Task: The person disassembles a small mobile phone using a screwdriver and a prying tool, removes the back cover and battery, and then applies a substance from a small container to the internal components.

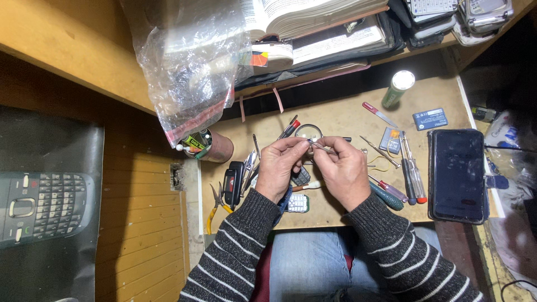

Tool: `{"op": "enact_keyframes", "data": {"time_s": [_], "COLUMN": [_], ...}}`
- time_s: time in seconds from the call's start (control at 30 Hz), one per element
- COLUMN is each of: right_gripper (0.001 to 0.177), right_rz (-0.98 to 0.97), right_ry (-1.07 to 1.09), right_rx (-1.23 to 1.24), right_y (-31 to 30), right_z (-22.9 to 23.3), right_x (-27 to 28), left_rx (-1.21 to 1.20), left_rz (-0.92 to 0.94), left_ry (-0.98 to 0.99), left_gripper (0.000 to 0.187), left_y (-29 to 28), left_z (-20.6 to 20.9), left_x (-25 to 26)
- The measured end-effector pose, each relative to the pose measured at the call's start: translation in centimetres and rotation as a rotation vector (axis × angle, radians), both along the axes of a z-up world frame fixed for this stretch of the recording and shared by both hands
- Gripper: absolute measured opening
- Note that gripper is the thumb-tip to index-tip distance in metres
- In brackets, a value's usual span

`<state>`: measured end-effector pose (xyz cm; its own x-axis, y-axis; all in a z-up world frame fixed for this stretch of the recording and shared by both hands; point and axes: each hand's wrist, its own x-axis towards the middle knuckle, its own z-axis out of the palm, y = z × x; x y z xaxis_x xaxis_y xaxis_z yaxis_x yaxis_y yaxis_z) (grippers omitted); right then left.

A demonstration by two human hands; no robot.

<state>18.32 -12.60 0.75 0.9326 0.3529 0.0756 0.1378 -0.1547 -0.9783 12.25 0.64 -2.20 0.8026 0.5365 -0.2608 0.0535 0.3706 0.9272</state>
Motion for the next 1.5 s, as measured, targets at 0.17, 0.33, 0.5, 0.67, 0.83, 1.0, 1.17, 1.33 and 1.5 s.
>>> {"op": "enact_keyframes", "data": {"time_s": [0.17,0.33,0.5,0.67,0.83,1.0,1.17,1.33,1.5], "right_gripper": [0.003,0.004,0.002,0.01,0.014,0.018,0.023,0.025,0.023], "right_rz": [-0.002,0.044,0.09,0.144,0.243,0.286,0.298,0.259,0.143], "right_ry": [-0.184,-0.371,-0.477,-0.27,-0.205,-0.206,-0.258,-0.264,-0.133], "right_rx": [-0.109,-0.222,-0.292,-0.406,-0.638,-0.711,-0.704,-0.649,-0.415], "right_y": [0.3,0.3,0.0,0.4,1.4,1.8,2.0,1.1,-2.2], "right_z": [-1.2,-1.3,-1.2,-1.4,-1.2,-1.3,-2.1,-1.5,3.1], "right_x": [0.1,-0.3,-0.2,2.9,4.4,4.7,4.8,4.9,3.2], "left_rx": [0.149,0.324,0.302,0.068,-0.075,-0.009,0.137,0.367,0.859], "left_rz": [0.005,0.014,0.045,0.059,0.057,0.045,0.01,-0.032,-0.159], "left_ry": [0.022,0.079,0.074,0.038,0.013,0.01,-0.013,0.026,0.0], "left_gripper": [0.017,0.013,0.014,0.018,0.022,0.023,0.02,0.018,0.013], "left_y": [0.4,0.5,0.6,0.4,0.9,1.4,1.8,1.5,0.4], "left_z": [0.0,-0.2,-1.3,0.6,0.4,0.6,-1.0,0.9,2.2], "left_x": [0.0,-0.2,-0.3,-0.8,-1.4,-1.9,-2.0,-2.3,-2.2]}}
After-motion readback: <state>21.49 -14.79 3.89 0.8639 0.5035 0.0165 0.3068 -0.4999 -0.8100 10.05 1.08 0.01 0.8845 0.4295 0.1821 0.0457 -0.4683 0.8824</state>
